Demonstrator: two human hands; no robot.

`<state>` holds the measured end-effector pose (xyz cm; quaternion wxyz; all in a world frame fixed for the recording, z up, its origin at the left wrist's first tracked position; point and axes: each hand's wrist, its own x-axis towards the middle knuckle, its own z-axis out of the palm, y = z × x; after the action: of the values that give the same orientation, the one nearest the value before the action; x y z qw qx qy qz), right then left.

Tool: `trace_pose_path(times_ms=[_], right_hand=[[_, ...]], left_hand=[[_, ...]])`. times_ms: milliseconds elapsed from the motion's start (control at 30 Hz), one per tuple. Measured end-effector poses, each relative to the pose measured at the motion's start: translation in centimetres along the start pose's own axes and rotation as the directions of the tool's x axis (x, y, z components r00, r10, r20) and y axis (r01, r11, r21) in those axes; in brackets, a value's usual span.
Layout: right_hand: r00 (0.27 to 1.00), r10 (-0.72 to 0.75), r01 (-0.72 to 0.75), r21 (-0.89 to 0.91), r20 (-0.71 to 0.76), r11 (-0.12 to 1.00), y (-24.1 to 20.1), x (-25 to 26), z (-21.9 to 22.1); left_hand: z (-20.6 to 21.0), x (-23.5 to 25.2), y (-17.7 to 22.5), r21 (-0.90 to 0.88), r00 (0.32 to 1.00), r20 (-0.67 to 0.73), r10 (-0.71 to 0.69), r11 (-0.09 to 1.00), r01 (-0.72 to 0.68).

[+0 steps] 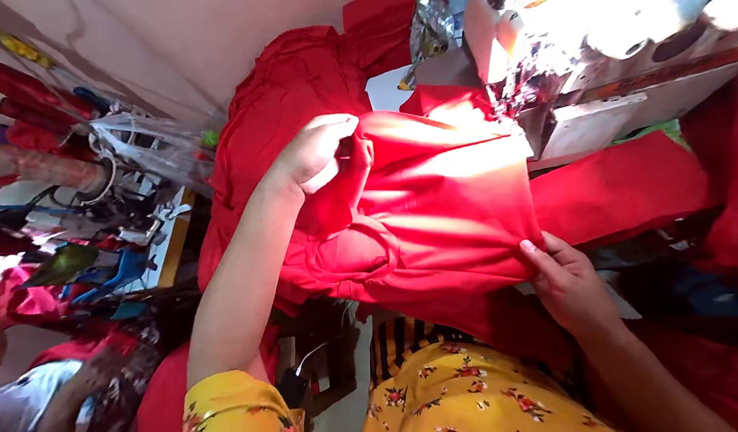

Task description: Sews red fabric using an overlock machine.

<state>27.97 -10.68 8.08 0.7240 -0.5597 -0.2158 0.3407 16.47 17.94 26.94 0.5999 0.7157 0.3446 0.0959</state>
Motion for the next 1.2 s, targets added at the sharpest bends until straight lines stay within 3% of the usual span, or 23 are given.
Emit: trace_pose_path(times_ms=[100, 167, 200, 233, 267, 333, 367, 467, 600, 700, 867, 1033, 1200], right_hand=[[1.0, -0.014, 0.011, 0.138, 0.02, 0.99, -0.3, -0.5, -0.3], [1.0, -0.004, -0.002, 0.184, 0.03, 0.983, -0.4, -0.7, -0.9], [0.999, -0.009, 0.001, 0.19, 0.04, 0.982, -0.5, -0.8, -1.2], [0.999, -0.021, 0.013, 0.178, 0.043, 0.984, -0.6, -1.0, -1.6], [0.999, -0.036, 0.031, 0.145, 0.033, 0.989, -0.7, -1.2, -1.8], [0.997, -0.075, 0.075, 0.068, 0.008, 0.995, -0.6, -1.7, -2.2], [0.996, -0.091, 0.091, 0.032, 0.001, 0.995, -0.4, -1.9, -2.4], [0.993, -0.12, 0.119, -0.083, -0.012, 0.989, -0.1, -2.3, -2.3], [0.982, -0.189, 0.188, -0.139, 0.004, 0.972, 0.0, -1.6, -1.5], [0.969, -0.244, 0.246, -0.163, 0.029, 0.956, -0.4, -0.3, -0.9], [0.964, -0.264, 0.265, -0.14, 0.029, 0.954, -1.1, 1.6, -0.1], [0.961, -0.273, 0.276, -0.169, 0.041, 0.946, -1.4, 3.1, 0.2], [0.955, -0.293, 0.295, -0.219, 0.044, 0.93, -1.5, 3.9, 0.2]], left_hand=[[1.8, 0.1, 2.4, 0.033, 0.99, -0.142, 0.013, 0.999, -0.009], [2.1, 0.0, 2.6, 0.101, 0.976, -0.114, 0.183, 0.98, -0.172], [1.4, 0.3, 1.5, 0.095, 0.912, 0.029, 0.408, 0.907, -0.409], [0.6, 1.2, 0.1, 0.026, 0.722, 0.227, 0.653, 0.737, -0.675], [1.4, -0.1, 0.8, 0.102, 0.675, 0.313, 0.669, 0.683, -0.724], [5.8, -5.9, 2.6, 0.388, 0.798, 0.299, 0.524, 0.697, -0.603], [8.0, -7.9, 2.1, 0.456, 0.806, 0.319, 0.499, 0.664, -0.592], [14.2, -10.3, -2.6, 0.56, 0.733, 0.373, 0.57, 0.491, -0.667], [19.5, -9.2, -8.6, 0.784, 0.643, 0.201, 0.739, 0.272, -0.558], [20.1, -7.5, -9.4, 0.874, 0.602, 0.146, 0.785, 0.183, -0.451], [20.0, -5.8, -8.6, 0.928, 0.615, 0.138, 0.776, 0.115, -0.354], [20.3, -4.9, -6.8, 0.95, 0.67, 0.103, 0.735, 0.126, -0.284], [20.6, -4.4, -7.0, 0.931, 0.698, 0.037, 0.715, 0.229, -0.284]])
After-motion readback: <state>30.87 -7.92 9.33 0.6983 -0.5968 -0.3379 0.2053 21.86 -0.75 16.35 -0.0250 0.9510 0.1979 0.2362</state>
